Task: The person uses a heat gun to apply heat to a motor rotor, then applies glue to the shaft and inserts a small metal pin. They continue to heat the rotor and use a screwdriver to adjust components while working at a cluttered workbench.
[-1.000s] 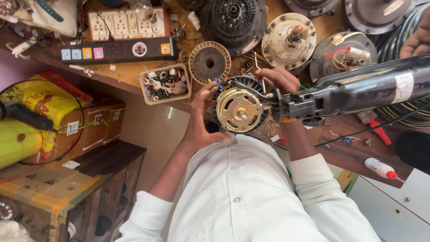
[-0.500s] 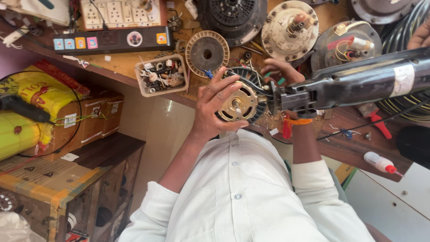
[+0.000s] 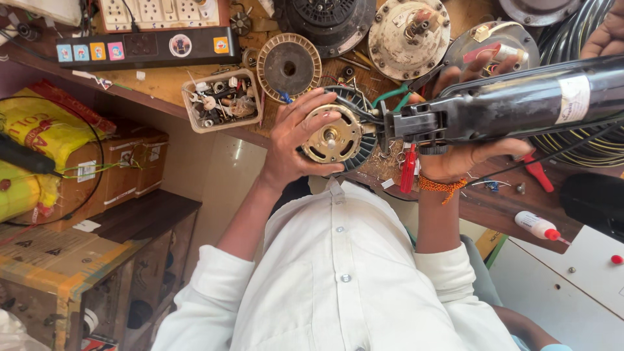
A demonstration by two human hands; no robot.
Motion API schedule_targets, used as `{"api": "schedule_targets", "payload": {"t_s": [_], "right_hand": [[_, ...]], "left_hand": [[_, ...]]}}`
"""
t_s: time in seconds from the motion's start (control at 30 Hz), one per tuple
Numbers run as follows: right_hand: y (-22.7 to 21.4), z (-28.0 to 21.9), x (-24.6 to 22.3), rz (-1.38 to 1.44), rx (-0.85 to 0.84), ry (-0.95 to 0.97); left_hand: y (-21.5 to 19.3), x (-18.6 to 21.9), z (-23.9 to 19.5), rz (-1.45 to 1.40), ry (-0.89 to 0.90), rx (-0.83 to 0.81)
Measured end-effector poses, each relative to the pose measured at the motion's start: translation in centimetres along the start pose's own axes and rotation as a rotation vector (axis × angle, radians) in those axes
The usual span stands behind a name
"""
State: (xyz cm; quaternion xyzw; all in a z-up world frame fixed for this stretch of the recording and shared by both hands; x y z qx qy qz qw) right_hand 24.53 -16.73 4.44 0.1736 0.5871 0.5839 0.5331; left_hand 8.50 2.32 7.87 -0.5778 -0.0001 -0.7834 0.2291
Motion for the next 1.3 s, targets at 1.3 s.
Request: {"api": "schedule_targets", "payload": {"t_s": [1.3], "right_hand": [[-2.3,-2.5,-2.2,-0.217,0.038,0.041]], "left_hand": [[-0.3,-6.4,-3.3,-0.02,-0.081,-0.006]]}}
Point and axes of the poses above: each hand's wrist, its own z-axis towards the middle knuckle, its own y-axis out of the palm, x = y × z, the point moved 9 cm from there along z, towards the middle knuckle, and after that the axes turned 15 degrees about -z, right-handed, at the moved point
